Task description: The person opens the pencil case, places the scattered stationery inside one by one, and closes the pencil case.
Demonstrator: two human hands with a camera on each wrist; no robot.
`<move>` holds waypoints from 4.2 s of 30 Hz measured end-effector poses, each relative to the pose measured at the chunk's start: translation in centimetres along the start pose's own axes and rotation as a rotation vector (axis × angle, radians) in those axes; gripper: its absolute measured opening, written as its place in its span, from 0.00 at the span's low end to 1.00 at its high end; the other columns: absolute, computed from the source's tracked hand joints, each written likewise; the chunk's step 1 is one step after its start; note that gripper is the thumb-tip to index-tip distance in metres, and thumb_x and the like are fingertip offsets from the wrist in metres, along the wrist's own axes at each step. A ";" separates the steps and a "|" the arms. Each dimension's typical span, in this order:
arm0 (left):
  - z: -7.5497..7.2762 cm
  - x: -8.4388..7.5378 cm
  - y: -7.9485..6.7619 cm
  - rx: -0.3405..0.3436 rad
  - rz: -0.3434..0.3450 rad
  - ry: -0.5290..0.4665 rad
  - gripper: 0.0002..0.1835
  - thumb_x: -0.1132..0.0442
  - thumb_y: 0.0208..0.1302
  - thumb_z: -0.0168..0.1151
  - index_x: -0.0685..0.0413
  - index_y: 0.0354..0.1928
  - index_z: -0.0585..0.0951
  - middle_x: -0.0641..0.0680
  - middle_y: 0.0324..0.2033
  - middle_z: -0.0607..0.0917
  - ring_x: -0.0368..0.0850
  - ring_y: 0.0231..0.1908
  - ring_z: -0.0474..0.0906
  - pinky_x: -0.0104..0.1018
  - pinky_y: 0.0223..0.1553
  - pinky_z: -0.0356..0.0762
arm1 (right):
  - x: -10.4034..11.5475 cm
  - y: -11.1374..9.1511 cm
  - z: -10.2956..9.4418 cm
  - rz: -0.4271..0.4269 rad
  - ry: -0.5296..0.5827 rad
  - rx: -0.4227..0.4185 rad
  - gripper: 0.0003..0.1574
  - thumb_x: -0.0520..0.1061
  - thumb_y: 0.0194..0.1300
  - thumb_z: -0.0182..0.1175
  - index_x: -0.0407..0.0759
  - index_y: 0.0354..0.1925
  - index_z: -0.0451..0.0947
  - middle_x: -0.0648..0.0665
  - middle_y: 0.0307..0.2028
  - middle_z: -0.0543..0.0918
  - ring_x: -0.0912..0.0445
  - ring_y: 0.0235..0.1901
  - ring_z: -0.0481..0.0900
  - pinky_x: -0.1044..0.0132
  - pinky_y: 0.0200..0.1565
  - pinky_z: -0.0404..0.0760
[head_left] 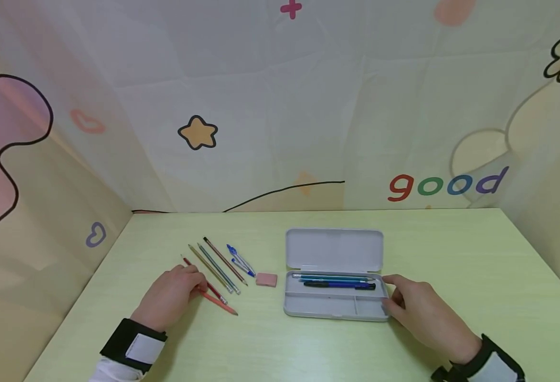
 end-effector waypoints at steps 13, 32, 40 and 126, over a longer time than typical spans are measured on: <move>-0.3 0.2 -0.3 -0.022 0.011 -0.003 0.10 0.65 0.52 0.75 0.42 0.29 0.81 0.40 0.29 0.79 0.43 0.33 0.75 0.40 0.34 0.75 | -0.1 0.0 0.2 -0.003 0.004 0.000 0.33 0.46 0.66 0.65 0.34 0.64 0.71 0.51 0.27 0.76 0.58 0.25 0.71 0.68 0.26 0.73; -1.7 -0.8 0.1 -0.070 0.040 -0.005 0.11 0.65 0.52 0.75 0.41 0.29 0.82 0.39 0.29 0.79 0.40 0.32 0.73 0.37 0.32 0.73 | -0.1 0.0 0.1 -0.021 0.015 -0.009 0.32 0.45 0.66 0.65 0.33 0.64 0.71 0.52 0.27 0.76 0.58 0.26 0.71 0.68 0.27 0.74; -1.9 -1.3 0.5 -0.090 0.058 0.006 0.11 0.64 0.51 0.76 0.39 0.29 0.82 0.38 0.29 0.79 0.39 0.32 0.71 0.36 0.33 0.73 | 0.0 0.0 0.1 0.000 0.014 0.004 0.33 0.45 0.66 0.65 0.33 0.64 0.70 0.51 0.27 0.76 0.58 0.26 0.72 0.68 0.27 0.74; -1.8 -15.2 8.7 -0.085 0.265 -0.013 0.07 0.65 0.62 0.69 0.45 0.40 0.86 0.44 0.36 0.81 0.40 0.37 0.76 0.28 0.41 0.76 | 0.0 0.0 0.1 -0.013 0.027 -0.004 0.32 0.43 0.65 0.65 0.32 0.63 0.71 0.51 0.27 0.77 0.57 0.26 0.72 0.68 0.26 0.74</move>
Point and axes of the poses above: each hand's wrist, its own y-axis towards the middle knuckle, its own z-axis out of the palm, x = y × z, the point moved 3 cm from there along y, towards the middle knuckle
